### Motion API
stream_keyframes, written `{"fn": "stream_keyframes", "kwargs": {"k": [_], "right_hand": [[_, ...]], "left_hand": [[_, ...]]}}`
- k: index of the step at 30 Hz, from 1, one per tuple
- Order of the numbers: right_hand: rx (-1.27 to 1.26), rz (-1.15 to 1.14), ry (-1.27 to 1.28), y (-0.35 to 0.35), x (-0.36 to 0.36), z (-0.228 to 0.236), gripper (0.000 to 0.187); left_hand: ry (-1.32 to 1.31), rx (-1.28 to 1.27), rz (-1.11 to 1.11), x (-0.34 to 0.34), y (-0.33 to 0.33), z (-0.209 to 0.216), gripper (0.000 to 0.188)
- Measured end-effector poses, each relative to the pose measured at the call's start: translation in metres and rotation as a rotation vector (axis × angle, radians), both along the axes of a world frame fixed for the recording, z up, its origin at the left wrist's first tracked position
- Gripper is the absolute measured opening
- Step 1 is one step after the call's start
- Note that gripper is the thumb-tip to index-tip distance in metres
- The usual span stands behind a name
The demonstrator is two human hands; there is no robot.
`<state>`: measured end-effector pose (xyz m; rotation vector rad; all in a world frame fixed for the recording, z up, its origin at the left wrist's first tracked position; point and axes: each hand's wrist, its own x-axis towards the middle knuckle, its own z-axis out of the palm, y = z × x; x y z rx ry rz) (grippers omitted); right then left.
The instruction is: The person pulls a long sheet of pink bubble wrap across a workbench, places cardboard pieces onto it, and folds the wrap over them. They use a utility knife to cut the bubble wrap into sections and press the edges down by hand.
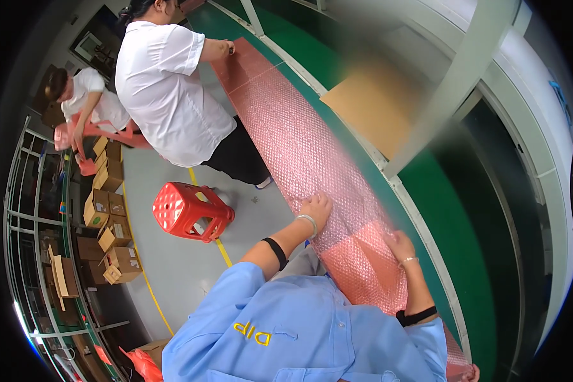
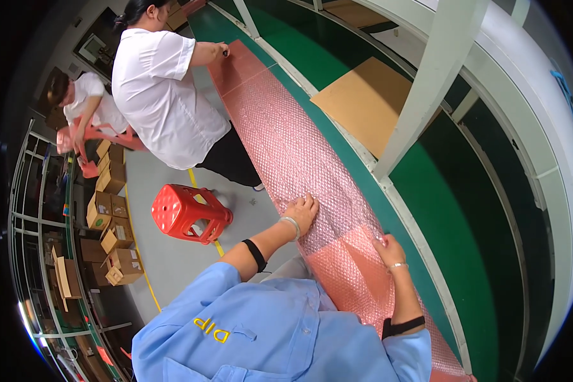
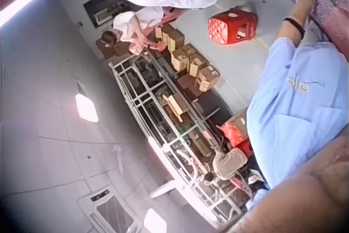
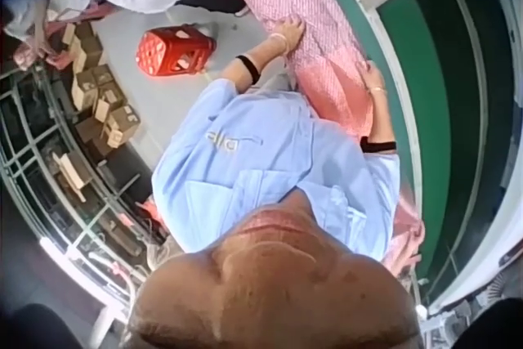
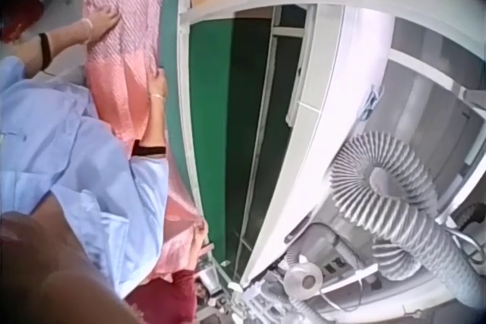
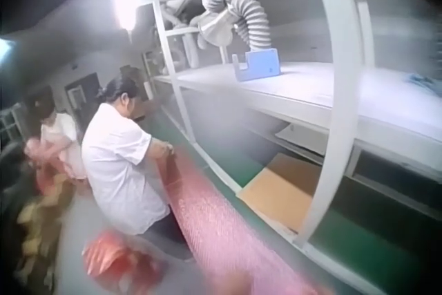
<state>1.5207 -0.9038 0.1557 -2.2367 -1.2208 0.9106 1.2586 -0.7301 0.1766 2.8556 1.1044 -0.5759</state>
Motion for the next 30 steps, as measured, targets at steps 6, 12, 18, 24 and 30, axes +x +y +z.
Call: {"fn": "stream_keyframes", "kwargs": {"k": [6,12,18,24,30], "right_hand": [[-0.005,-0.074,0.061,-0.023,0.008,-0.013,0.033],[0.035,-0.075,0.024,-0.017,0.008,-0.020,0.030],[0.032,-0.092,0.034,-0.014,0.008,-0.015,0.028],[0.028,-0.140,0.017,0.004,0.004,-0.004,0.029],[0.008,-0.147,-0.057,0.007,0.007,-0.012,0.031]], "left_hand": [[-0.005,-0.052,0.039,0.002,0.000,0.004,0.057],[0.012,-0.056,0.050,0.003,-0.003,0.004,0.057],[-0.022,-0.081,0.089,0.001,-0.001,0.007,0.057],[-0.066,-0.098,0.125,0.000,0.005,0.008,0.055],[-0.216,0.011,0.060,0.004,-0.008,0.010,0.053]]}}
